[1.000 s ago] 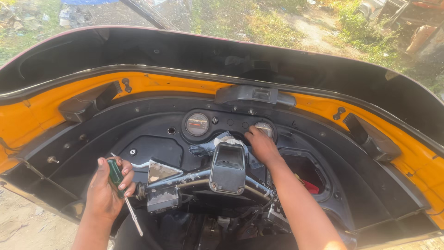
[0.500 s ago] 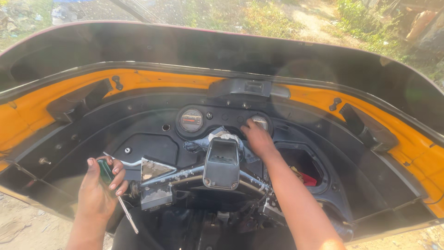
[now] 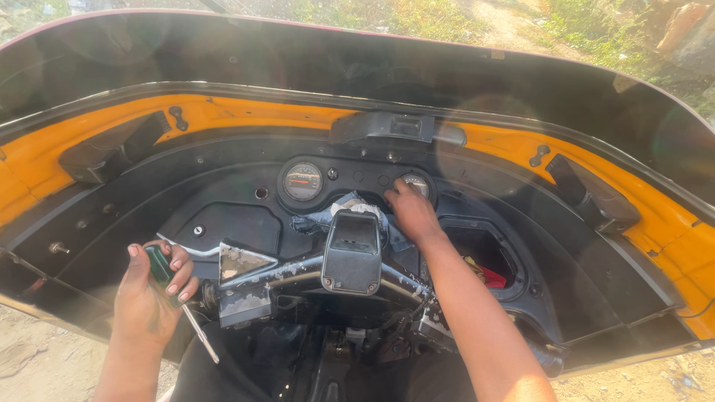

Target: The person uses a screwdriver to tighten and loosen screws on the dashboard and instrument cluster of a vehicle, handling small wires and plastic components by hand.

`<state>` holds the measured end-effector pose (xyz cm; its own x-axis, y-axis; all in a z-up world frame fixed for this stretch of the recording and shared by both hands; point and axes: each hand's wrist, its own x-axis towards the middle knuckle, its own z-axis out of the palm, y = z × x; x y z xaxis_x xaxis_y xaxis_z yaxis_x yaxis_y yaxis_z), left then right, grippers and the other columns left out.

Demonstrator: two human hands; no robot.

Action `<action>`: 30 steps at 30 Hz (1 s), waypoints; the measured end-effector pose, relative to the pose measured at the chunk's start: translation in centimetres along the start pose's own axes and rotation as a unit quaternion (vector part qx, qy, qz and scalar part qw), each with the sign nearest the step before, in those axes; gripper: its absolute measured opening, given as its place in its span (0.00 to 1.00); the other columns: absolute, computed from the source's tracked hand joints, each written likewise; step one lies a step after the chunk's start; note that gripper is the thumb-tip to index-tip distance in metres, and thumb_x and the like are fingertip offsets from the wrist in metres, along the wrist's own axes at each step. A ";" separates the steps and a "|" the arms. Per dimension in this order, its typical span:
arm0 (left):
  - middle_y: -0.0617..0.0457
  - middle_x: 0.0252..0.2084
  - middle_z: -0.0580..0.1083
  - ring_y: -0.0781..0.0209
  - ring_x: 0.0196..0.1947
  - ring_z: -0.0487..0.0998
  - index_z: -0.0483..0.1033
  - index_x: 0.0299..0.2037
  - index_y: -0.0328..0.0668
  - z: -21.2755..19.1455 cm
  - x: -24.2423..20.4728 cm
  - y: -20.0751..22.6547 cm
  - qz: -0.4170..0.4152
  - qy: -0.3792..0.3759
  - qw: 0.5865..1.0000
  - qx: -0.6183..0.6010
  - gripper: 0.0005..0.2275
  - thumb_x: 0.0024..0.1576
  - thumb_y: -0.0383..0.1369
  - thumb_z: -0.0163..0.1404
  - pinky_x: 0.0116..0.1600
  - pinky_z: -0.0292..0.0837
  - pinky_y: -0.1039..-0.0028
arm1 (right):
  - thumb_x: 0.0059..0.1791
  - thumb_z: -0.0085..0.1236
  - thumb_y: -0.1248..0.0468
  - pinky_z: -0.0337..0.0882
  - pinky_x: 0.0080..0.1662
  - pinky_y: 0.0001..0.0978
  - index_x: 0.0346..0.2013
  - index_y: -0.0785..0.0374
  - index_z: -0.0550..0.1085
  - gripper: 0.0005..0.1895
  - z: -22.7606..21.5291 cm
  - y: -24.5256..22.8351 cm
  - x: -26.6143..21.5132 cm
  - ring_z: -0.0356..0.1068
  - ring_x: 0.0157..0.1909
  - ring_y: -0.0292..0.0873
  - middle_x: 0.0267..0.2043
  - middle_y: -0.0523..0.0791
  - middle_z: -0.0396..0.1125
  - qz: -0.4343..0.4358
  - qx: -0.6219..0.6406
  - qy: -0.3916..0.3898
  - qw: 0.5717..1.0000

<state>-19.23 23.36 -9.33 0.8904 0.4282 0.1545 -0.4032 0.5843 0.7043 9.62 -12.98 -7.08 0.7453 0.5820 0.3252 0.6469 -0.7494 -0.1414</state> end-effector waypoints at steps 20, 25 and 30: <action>0.54 0.32 0.63 0.69 0.22 0.61 0.62 0.40 0.44 14.2 7.1 -6.5 -0.211 -0.081 0.972 -0.072 0.18 0.67 0.51 0.36 0.23 0.57 0.79 | 0.48 0.54 0.72 0.68 0.56 0.47 0.47 0.62 0.74 0.13 0.2 0.1 -0.3 0.67 0.58 0.57 0.51 0.51 0.65 -0.013 0.049 0.010 0.999; 0.54 0.31 0.63 0.70 0.22 0.60 0.63 0.40 0.44 13.4 8.6 -9.8 -0.214 -0.024 0.968 -0.131 0.16 0.69 0.48 0.36 0.25 0.56 0.80 | 0.47 0.56 0.70 0.68 0.54 0.48 0.48 0.62 0.75 0.14 0.3 0.3 -0.2 0.67 0.56 0.57 0.52 0.52 0.64 0.001 0.019 0.008 1.000; 0.54 0.30 0.63 0.70 0.21 0.60 0.64 0.38 0.43 12.5 9.2 -10.5 -0.252 -0.010 0.961 -0.115 0.17 0.69 0.47 0.35 0.24 0.56 0.79 | 0.44 0.51 0.78 0.70 0.55 0.47 0.48 0.60 0.78 0.20 0.4 0.1 -0.3 0.68 0.58 0.54 0.52 0.50 0.65 -0.028 0.005 0.011 1.000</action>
<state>-4.13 12.52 -6.63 0.9879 0.0383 -0.1502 0.0463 0.8520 0.5215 9.54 -13.06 -7.59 0.7045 0.6152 0.3539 0.6888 -0.7129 -0.1320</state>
